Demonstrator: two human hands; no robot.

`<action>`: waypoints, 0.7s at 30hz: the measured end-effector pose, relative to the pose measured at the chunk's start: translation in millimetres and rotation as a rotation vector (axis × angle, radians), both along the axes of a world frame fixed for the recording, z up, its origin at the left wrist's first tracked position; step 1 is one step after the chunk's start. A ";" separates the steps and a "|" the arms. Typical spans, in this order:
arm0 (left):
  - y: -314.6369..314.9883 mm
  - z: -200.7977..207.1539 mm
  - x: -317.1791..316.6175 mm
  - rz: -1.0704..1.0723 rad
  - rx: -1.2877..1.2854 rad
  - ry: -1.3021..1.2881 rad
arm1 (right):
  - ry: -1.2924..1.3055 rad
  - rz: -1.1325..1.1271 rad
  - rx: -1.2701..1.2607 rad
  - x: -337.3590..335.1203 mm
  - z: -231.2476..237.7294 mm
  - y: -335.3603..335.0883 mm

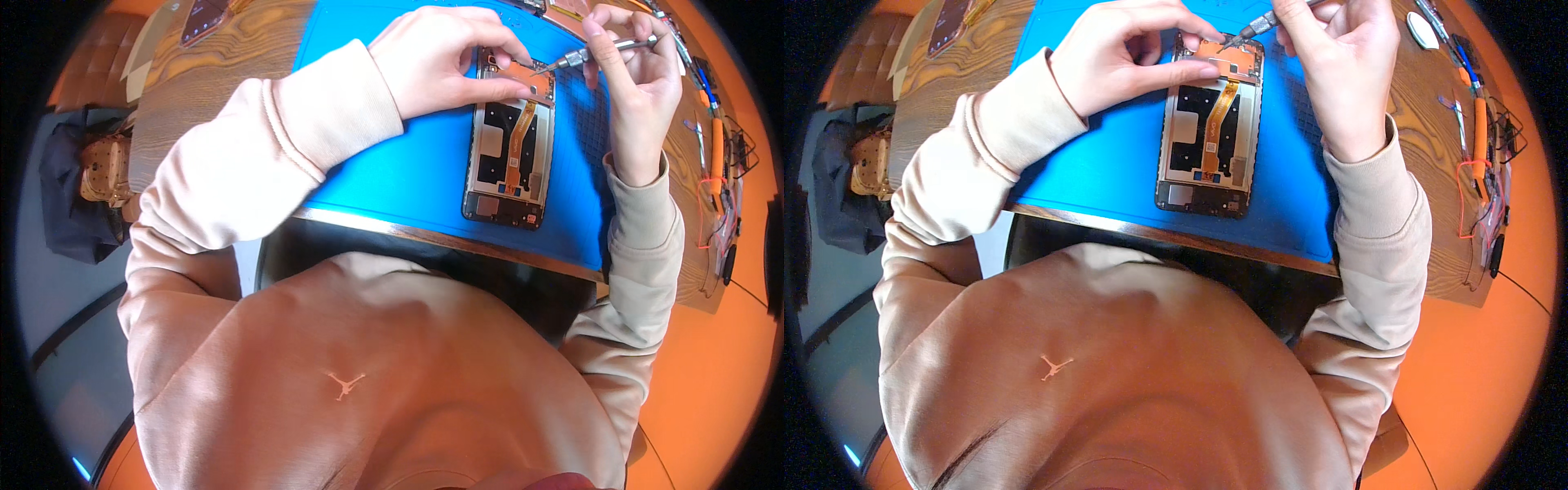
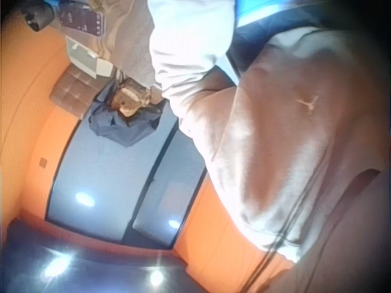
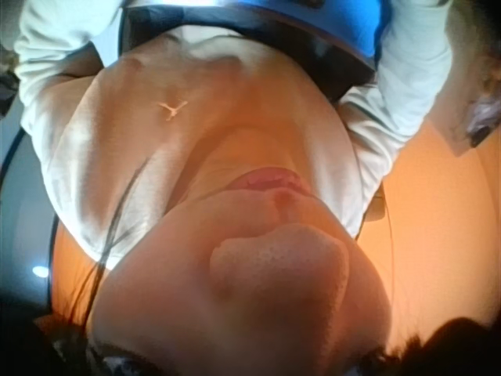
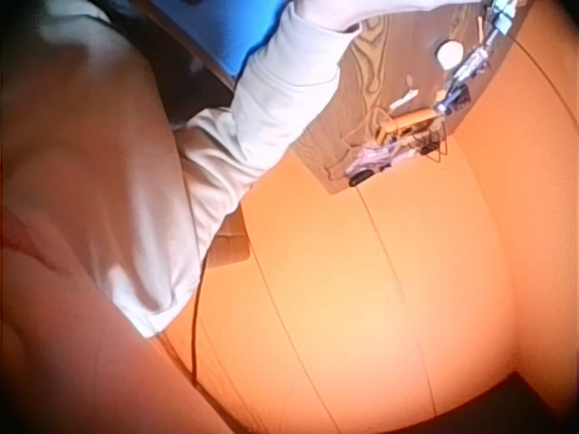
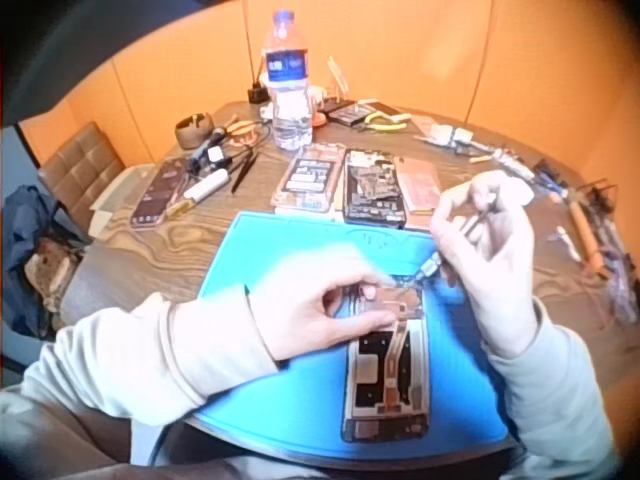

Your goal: The person uses a screwdriver to remove screws from a disassembled smartphone placed on a blue mat. They carefully lift and set aside a small metal bracket, then continue unscrewing additional components from the phone's frame.

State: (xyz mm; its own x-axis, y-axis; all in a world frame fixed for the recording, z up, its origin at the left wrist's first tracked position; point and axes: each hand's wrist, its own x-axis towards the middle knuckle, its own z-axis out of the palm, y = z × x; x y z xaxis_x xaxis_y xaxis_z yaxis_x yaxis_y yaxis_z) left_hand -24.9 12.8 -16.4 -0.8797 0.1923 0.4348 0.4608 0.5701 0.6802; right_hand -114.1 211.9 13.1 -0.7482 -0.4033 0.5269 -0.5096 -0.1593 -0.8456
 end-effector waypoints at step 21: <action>16.1 22.0 -90.1 -0.110 -0.451 0.359 | 0.093 -0.404 -0.101 -75.1 -33.4 17.2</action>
State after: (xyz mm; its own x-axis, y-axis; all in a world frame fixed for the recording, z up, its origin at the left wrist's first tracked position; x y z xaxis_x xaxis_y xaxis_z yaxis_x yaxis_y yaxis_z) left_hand -115.0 28.9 5.6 -0.6570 0.5093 0.5559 0.6902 0.7030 0.1717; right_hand -189.3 229.1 -20.2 -0.7832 -0.0300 0.6211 -0.6211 -0.0108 -0.7837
